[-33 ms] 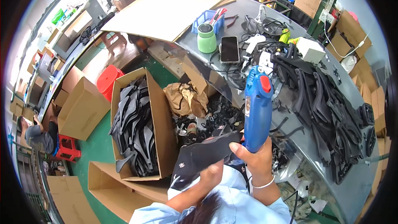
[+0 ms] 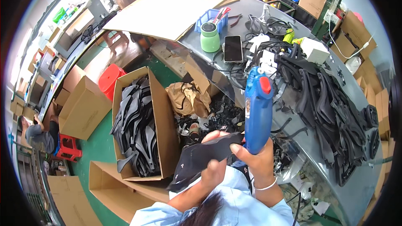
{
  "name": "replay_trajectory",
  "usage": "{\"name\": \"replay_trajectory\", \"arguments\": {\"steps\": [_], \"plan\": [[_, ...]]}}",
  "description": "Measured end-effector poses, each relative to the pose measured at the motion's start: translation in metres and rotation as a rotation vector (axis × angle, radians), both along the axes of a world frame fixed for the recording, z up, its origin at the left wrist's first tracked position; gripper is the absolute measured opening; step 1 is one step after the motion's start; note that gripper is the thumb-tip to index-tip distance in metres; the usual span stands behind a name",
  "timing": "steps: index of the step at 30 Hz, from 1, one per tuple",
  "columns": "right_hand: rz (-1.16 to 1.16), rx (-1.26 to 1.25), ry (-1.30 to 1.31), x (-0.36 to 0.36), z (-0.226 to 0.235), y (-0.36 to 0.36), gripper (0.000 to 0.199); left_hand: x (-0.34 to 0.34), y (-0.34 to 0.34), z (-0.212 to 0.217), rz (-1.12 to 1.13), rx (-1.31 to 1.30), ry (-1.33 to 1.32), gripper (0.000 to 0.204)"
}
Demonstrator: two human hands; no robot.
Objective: The person uses a hot glue gun to apply adhesive to the edges of black plastic components. They pick up individual parts from a pile on a table, apply glue, and place them into a cardboard box. The task is performed repeatedly in a workshop setting.
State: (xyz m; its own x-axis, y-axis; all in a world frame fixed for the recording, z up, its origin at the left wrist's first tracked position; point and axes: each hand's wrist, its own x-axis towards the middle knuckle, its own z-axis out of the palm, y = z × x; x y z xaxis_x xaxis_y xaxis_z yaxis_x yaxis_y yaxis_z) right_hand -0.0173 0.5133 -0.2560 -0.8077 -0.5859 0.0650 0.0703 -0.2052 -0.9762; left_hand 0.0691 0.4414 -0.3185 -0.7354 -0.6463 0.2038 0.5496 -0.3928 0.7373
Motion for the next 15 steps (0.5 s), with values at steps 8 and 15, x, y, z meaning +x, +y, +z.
{"name": "replay_trajectory", "arguments": {"steps": [8,15], "plan": [[0.106,0.36,0.516,0.016,-0.024,0.015,0.051,0.001,-0.051,0.036,0.177,0.044,0.215,0.055],[0.153,0.383,0.799,0.035,-0.032,0.019,0.047,0.007,-0.065,0.039,0.348,-0.012,0.299,0.057]]}}
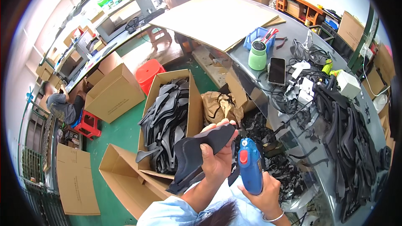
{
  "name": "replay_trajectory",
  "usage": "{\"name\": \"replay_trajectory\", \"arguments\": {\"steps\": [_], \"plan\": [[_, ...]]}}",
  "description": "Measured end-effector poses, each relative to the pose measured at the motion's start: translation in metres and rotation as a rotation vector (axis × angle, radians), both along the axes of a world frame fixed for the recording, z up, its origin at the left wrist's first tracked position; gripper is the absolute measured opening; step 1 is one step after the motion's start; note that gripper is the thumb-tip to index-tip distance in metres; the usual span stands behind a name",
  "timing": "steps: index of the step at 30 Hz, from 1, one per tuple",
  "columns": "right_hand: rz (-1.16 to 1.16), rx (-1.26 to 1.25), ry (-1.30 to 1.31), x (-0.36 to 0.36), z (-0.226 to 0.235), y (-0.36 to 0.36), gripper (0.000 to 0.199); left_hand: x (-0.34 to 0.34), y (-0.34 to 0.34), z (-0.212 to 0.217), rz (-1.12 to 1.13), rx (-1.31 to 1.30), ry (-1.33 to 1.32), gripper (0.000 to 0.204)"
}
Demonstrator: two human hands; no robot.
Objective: The person uses a hot glue gun to apply adhesive to the edges of black plastic components. They pick up individual parts from a pile on a table, apply glue, and place them into a cardboard box. The task is performed repeatedly in a workshop setting.
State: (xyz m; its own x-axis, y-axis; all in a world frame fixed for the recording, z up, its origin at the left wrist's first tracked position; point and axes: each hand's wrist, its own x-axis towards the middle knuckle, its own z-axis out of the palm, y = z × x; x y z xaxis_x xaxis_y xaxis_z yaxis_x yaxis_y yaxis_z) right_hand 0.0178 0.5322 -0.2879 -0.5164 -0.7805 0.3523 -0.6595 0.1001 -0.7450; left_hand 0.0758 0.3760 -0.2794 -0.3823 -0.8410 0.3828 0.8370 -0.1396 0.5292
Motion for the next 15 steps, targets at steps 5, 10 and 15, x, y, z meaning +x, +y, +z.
{"name": "replay_trajectory", "arguments": {"steps": [5,10,15], "plan": [[0.04,0.034,0.054,-0.001,0.002,0.001,0.05,0.001,0.001,-0.007,0.024,0.015,0.021,0.063],[0.013,0.022,0.115,-0.003,0.004,0.002,0.043,0.007,-0.004,-0.014,0.004,-0.088,-0.05,0.056],[0.011,0.03,0.137,-0.008,0.004,0.006,0.04,0.016,-0.008,0.0,-0.092,-0.054,-0.15,0.052]]}}
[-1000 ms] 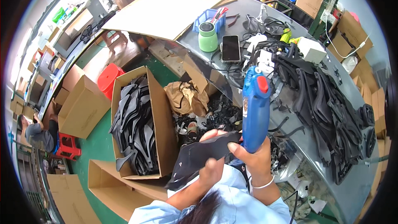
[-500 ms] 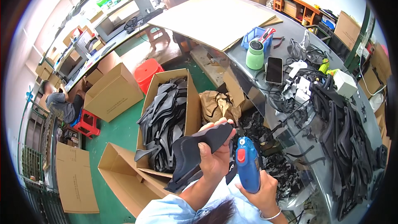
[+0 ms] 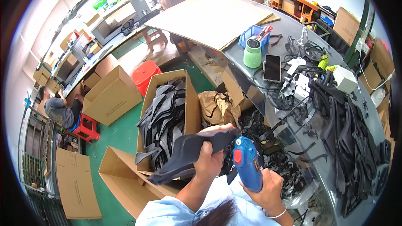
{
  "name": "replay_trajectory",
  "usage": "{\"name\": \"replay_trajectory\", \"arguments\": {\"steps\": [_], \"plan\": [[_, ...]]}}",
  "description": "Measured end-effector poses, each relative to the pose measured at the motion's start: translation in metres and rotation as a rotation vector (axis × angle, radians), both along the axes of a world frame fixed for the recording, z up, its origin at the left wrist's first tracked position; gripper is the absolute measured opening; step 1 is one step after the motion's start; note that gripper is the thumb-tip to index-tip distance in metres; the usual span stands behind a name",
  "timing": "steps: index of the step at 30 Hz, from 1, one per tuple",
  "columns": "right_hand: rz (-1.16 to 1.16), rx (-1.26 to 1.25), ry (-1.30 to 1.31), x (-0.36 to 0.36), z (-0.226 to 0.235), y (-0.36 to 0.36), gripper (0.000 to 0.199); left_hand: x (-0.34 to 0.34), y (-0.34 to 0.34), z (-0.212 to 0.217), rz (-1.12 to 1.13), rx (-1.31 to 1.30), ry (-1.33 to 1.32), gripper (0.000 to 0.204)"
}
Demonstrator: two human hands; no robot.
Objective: The person uses a hot glue gun to apply adhesive to the edges of black plastic components. They pick up individual parts from a pile on a table, apply glue, and place them into a cardboard box. The task is performed repeatedly in a workshop setting.
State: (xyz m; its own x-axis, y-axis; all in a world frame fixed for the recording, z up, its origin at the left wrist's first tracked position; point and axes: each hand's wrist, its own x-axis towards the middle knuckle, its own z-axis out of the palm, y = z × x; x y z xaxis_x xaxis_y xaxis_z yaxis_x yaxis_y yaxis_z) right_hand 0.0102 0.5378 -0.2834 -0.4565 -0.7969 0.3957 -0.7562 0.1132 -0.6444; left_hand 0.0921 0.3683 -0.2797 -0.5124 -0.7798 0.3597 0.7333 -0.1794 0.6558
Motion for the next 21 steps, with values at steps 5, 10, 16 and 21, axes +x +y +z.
{"name": "replay_trajectory", "arguments": {"steps": [5,10,16,21], "plan": [[-0.041,0.014,0.076,-0.005,-0.005,0.005,0.037,0.007,-0.004,0.023,-0.041,0.053,-0.207,0.044],[-0.04,0.026,0.111,-0.008,-0.005,0.006,0.037,0.011,-0.009,0.024,-0.046,0.012,-0.236,0.036],[-0.04,0.035,0.125,-0.009,-0.004,0.006,0.037,0.011,-0.011,0.037,-0.003,-0.108,-0.354,0.031],[-0.033,0.03,0.114,-0.009,-0.005,0.006,0.037,0.014,-0.01,0.037,0.042,-0.202,-0.535,0.029]]}}
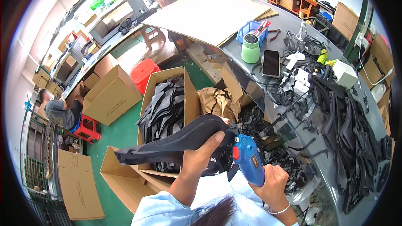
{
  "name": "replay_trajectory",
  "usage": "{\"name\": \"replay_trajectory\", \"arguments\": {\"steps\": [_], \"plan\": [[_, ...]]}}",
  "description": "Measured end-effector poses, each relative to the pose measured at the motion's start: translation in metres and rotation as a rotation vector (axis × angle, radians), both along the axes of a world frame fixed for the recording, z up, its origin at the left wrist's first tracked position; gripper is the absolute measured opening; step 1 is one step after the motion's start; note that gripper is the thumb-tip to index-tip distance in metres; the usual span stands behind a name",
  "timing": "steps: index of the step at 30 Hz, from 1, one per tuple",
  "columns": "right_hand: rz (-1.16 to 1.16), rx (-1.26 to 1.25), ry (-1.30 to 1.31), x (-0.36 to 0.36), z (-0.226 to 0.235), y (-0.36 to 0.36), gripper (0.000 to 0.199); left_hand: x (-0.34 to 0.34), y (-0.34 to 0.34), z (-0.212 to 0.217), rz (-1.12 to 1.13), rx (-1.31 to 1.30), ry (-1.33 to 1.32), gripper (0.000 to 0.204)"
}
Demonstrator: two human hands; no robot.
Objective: The person uses a hot glue gun to apply adhesive to the edges of black plastic components. They pick up individual parts from a pile on a table, apply glue, and place them into a cardboard box. The task is performed repeatedly in a workshop setting.
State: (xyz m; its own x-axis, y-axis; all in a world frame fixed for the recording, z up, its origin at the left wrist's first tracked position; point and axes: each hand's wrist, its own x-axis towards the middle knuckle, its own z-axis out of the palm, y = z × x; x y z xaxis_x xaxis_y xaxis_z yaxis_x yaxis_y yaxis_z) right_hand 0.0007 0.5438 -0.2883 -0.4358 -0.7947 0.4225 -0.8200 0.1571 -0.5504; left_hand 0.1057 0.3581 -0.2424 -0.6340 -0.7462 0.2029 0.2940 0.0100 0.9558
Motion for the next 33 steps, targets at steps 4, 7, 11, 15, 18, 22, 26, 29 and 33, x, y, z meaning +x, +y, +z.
{"name": "replay_trajectory", "arguments": {"steps": [4,7,11,15,18,22,26,29,33], "plan": [[0.0,-0.002,-0.022,0.001,-0.002,0.001,0.037,0.0,-0.007,-0.008,-0.019,-0.12,0.22,0.04],[0.008,0.011,-0.034,0.002,0.0,0.002,0.037,0.0,-0.005,-0.006,0.035,-0.064,0.225,0.033],[0.041,0.001,-0.058,0.003,0.004,-0.002,0.039,-0.001,0.003,-0.01,0.12,-0.004,0.176,0.026],[0.068,-0.028,-0.099,0.004,0.001,-0.003,0.043,-0.003,0.002,-0.015,0.099,-0.073,0.138,0.026],[0.088,-0.029,-0.143,0.005,0.003,-0.004,0.045,-0.001,0.002,-0.017,0.091,-0.087,0.074,0.029],[0.094,-0.04,-0.181,0.005,0.003,-0.004,0.045,-0.003,0.004,-0.006,0.032,-0.014,0.126,0.024],[0.057,-0.017,-0.111,0.004,0.006,-0.001,0.042,0.004,-0.004,0.004,-0.095,0.005,0.009,0.022],[0.035,0.001,-0.051,0.002,0.006,0.001,0.039,0.006,-0.014,0.01,-0.159,-0.073,-0.098,0.022],[0.026,0.02,0.015,0.001,0.006,0.002,0.037,0.007,-0.028,0.021,-0.257,-0.23,-0.264,0.024]]}}
